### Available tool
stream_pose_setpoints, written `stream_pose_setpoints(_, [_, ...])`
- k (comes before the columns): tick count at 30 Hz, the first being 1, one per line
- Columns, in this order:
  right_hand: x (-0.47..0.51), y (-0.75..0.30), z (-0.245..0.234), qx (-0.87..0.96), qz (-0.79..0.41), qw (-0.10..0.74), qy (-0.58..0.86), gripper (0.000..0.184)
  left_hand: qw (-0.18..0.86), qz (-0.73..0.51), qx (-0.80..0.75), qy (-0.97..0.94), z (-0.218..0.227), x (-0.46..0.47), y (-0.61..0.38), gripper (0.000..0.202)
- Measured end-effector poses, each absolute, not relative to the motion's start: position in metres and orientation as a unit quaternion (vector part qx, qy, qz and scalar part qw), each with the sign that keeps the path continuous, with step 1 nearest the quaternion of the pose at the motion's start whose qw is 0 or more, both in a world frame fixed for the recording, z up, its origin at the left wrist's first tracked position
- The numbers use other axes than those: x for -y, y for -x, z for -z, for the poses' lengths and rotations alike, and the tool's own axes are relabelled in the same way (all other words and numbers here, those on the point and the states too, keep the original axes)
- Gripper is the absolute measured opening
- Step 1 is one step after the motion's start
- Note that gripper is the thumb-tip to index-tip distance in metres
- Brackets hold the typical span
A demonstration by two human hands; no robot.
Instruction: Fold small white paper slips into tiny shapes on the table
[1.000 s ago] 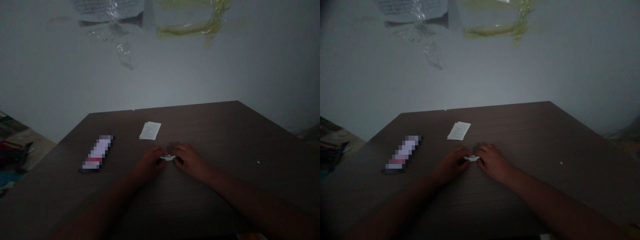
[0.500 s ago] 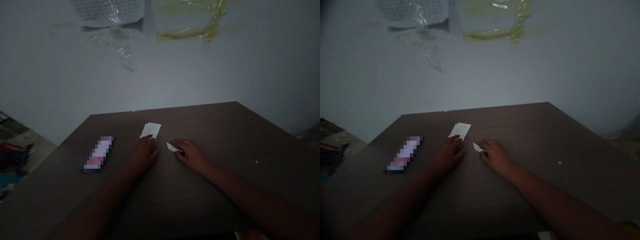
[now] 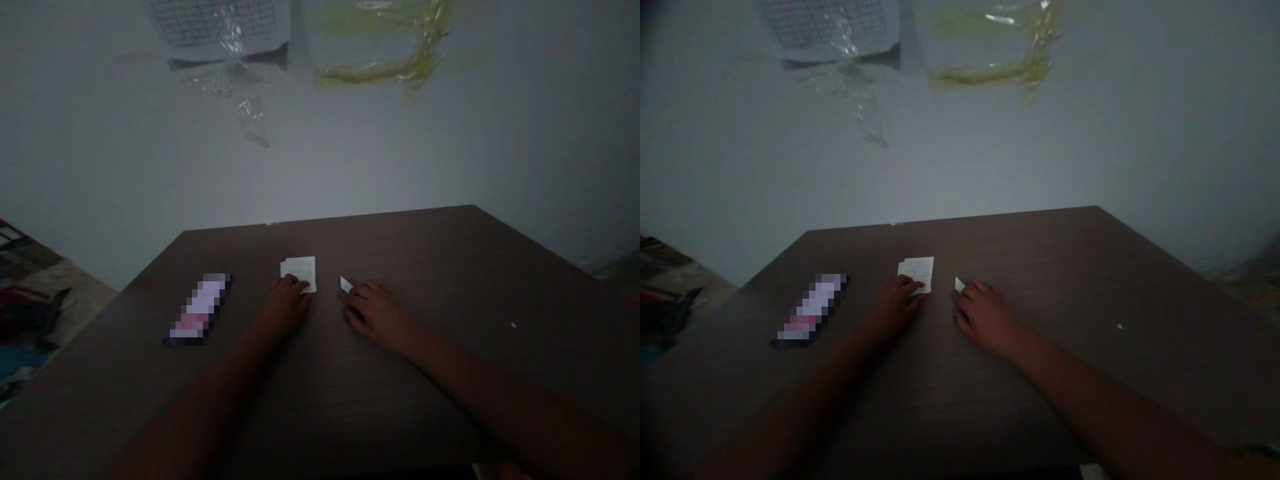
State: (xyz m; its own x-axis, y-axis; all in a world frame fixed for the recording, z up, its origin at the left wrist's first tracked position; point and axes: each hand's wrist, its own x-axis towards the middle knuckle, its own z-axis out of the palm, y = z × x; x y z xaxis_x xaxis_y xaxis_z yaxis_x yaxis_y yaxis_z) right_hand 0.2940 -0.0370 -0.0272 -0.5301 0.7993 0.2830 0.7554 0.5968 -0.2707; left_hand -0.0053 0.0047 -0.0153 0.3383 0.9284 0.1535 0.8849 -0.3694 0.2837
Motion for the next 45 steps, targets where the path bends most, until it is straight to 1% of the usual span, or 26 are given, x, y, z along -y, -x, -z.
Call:
stream_pose_setpoints(5, [0.029, -0.296, 0.030, 0.867, -0.086, 0.200, 0.448, 0.024, 0.113, -0.150, -0.518, -0.834, 0.012, -0.017, 0.015, 0.021])
stream_pose_setpoints(10, [0.022, -0.299, 0.034, 0.861, -0.090, 0.207, 0.455, 0.039, 0.156, -0.147, -0.466, -0.859, 0.007, -0.012, 0.022, 0.024])
stream_pose_setpoints(13, [0.022, -0.301, 0.033, 0.861, -0.093, 0.218, 0.449, 0.041, 0.166, -0.126, -0.438, -0.875, 0.005, -0.005, 0.021, 0.026])
stream_pose_setpoints(16, [0.027, -0.301, 0.030, 0.864, -0.106, 0.235, 0.432, 0.039, 0.186, -0.105, -0.417, -0.883, 0.001, 0.001, 0.019, 0.029])
stream_pose_setpoints(20, [0.040, -0.296, 0.024, 0.875, -0.148, 0.219, 0.405, 0.033, 0.190, -0.100, -0.407, -0.888, -0.003, 0.005, 0.017, 0.032])
stream_pose_setpoints(25, [0.049, -0.291, 0.021, 0.880, -0.181, 0.213, 0.383, 0.035, 0.183, -0.090, -0.385, -0.900, -0.002, 0.006, 0.014, 0.023])
stream_pose_setpoints(29, [0.047, -0.292, 0.023, 0.878, -0.194, 0.231, 0.372, 0.037, 0.190, -0.086, -0.356, -0.911, 0.002, 0.002, 0.013, 0.014])
stream_pose_setpoints(30, [0.046, -0.292, 0.024, 0.877, -0.198, 0.234, 0.370, 0.036, 0.192, -0.082, -0.348, -0.914, 0.002, 0.001, 0.012, 0.015])
stream_pose_setpoints(33, [0.045, -0.293, 0.027, 0.871, -0.212, 0.244, 0.370, 0.032, 0.190, -0.076, -0.331, -0.921, 0.002, 0.001, 0.010, 0.026])
stream_pose_setpoints(35, [0.045, -0.293, 0.029, 0.864, -0.219, 0.256, 0.373, 0.031, 0.184, -0.076, -0.329, -0.923, 0.001, 0.004, 0.007, 0.028])
stream_pose_setpoints(40, [0.043, -0.292, 0.035, 0.840, -0.226, 0.296, 0.396, 0.025, 0.181, -0.092, -0.340, -0.918, -0.003, 0.019, -0.003, 0.021])
stream_pose_setpoints(43, [0.041, -0.292, 0.037, 0.828, -0.220, 0.310, 0.411, 0.019, 0.202, -0.117, -0.351, -0.907, -0.005, 0.028, -0.007, 0.018])
stream_pose_setpoints(45, [0.041, -0.292, 0.037, 0.817, -0.206, 0.331, 0.425, 0.020, 0.219, -0.140, -0.362, -0.895, -0.007, 0.031, -0.009, 0.016])
